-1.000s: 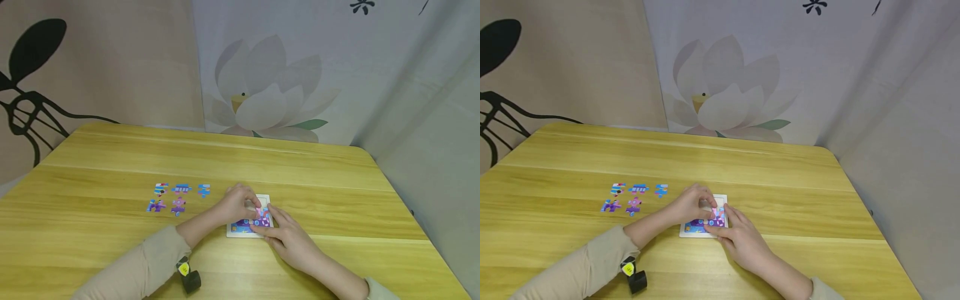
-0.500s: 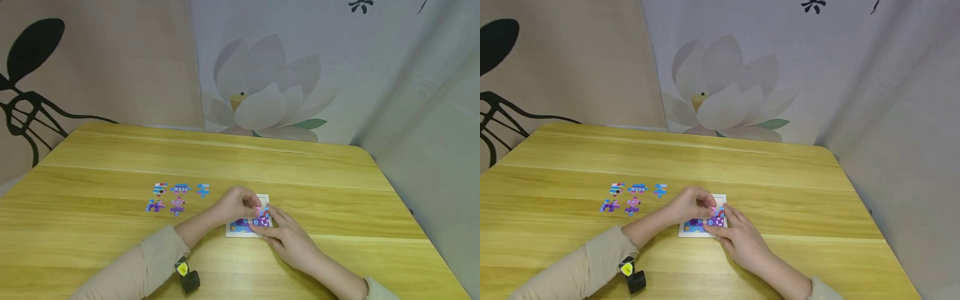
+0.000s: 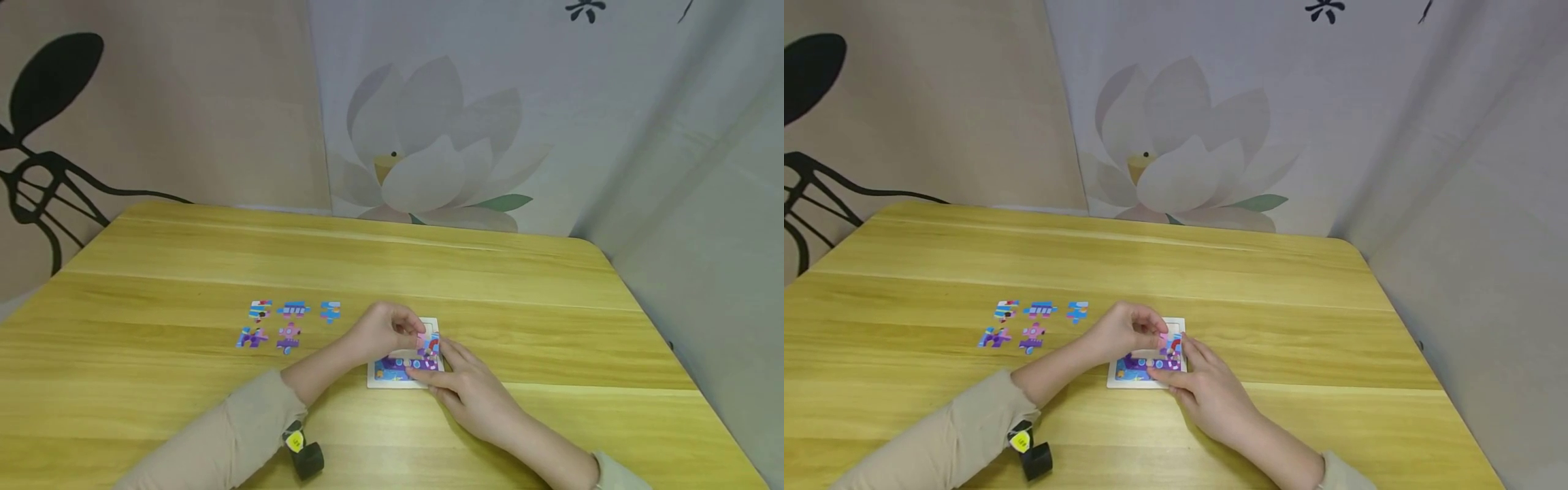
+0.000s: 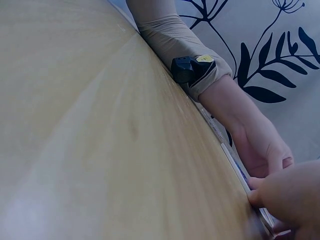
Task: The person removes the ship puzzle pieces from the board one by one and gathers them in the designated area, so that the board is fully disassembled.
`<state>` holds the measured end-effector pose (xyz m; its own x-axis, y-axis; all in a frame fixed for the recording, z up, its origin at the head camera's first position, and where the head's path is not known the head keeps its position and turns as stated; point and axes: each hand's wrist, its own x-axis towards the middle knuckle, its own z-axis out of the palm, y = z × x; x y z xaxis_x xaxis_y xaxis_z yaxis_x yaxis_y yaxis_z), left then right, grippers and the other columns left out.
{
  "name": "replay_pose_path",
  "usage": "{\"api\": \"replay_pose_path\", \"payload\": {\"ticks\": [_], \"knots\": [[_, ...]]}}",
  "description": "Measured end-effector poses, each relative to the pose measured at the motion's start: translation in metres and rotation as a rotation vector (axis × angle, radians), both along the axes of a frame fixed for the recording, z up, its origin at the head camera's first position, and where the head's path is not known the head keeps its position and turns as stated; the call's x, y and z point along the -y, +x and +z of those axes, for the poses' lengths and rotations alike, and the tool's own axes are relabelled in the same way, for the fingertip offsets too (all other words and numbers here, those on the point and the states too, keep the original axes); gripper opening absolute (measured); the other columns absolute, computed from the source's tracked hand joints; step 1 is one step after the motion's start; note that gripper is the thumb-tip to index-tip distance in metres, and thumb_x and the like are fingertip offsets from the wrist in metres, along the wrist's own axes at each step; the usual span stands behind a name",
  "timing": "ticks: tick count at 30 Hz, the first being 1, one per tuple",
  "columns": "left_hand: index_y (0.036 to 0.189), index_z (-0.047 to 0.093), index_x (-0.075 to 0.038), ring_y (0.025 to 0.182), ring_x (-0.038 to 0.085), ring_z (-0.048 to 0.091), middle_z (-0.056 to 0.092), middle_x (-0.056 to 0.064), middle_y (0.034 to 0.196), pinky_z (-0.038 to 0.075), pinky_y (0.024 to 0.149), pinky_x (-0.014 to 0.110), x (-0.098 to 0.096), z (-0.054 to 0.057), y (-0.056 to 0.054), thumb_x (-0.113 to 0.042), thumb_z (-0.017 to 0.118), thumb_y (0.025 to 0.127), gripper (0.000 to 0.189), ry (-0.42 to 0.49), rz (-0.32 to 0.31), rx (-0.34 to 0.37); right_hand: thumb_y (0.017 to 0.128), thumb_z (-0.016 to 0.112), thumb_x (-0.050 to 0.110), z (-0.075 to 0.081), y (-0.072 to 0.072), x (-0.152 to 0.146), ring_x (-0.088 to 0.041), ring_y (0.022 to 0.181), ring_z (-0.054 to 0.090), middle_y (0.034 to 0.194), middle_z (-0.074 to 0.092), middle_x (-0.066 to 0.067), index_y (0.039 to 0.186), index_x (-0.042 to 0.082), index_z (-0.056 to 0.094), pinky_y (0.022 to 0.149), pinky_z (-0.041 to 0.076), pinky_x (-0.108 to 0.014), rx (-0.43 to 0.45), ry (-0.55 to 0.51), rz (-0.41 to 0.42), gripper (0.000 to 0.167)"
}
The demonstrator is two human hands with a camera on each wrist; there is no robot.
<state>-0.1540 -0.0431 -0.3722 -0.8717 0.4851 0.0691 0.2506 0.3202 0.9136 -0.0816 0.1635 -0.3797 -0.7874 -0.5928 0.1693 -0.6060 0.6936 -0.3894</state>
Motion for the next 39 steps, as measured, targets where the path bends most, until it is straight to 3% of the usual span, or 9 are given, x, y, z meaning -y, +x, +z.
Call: {"api": "replay_pose_path", "payload": {"ticks": [9,14,19,28,33,39], "knots": [[0.087,0.072,-0.011,0.075,0.019,0.054,0.066,-0.004,0.08,0.045,0.067,0.031,0.006,0.009,0.002,-0.008,0.077,0.081,0.008,-0.004,0.043,0.032,0.089,0.068,0.013,0.001,-0.001,0.001,-0.042,0.132,0.033,0.147,0.034,-0.022,0.127,0.035,0.063,0.1,0.033,-0.059,0.019,0.017,-0.026,0.044],[0.088,0.072,-0.011,0.081,0.019,0.056,0.066,-0.005,0.082,0.046,0.073,0.034,0.014,0.013,0.004,-0.008,0.076,0.082,0.008,0.012,0.038,0.006,0.089,0.068,0.014,0.001,0.0,0.001,-0.041,0.132,0.034,0.148,0.033,-0.022,0.126,0.036,0.063,0.1,0.033,-0.058,0.02,0.007,-0.036,0.043],[0.092,0.074,-0.01,0.082,0.02,0.056,0.067,-0.004,0.085,0.046,0.07,0.035,0.025,0.014,0.006,-0.01,0.075,0.083,0.01,0.036,0.044,-0.022,0.09,0.068,0.014,0.001,0.0,0.002,-0.041,0.133,0.034,0.148,0.034,-0.021,0.125,0.038,0.063,0.099,0.034,-0.058,0.029,0.004,-0.047,0.043],[0.09,0.076,-0.014,0.078,0.023,0.054,0.069,-0.004,0.086,0.044,0.064,0.033,0.051,0.017,0.011,-0.013,0.077,0.081,0.009,0.01,0.107,0.011,0.09,0.068,0.015,0.001,0.0,0.002,-0.04,0.133,0.033,0.149,0.032,-0.021,0.125,0.039,0.062,0.1,0.033,-0.058,0.035,0.016,-0.057,0.043],[0.09,0.076,-0.014,0.078,0.023,0.054,0.068,-0.002,0.088,0.044,0.061,0.033,0.066,0.019,0.012,-0.015,0.078,0.08,0.01,0.001,0.111,0.042,0.091,0.067,0.015,0.001,0.001,0.002,-0.04,0.133,0.033,0.149,0.032,-0.02,0.126,0.039,0.062,0.1,0.033,-0.057,0.042,0.023,-0.063,0.043],[0.091,0.076,-0.012,0.088,0.023,0.057,0.069,-0.001,0.094,0.047,0.069,0.037,0.082,0.019,0.014,-0.015,0.079,0.078,0.013,0.005,0.11,0.078,0.09,0.067,0.014,0.001,0.001,0.002,-0.039,0.134,0.032,0.149,0.032,-0.02,0.126,0.038,0.062,0.101,0.032,-0.057,0.038,0.026,-0.065,0.043]]}}
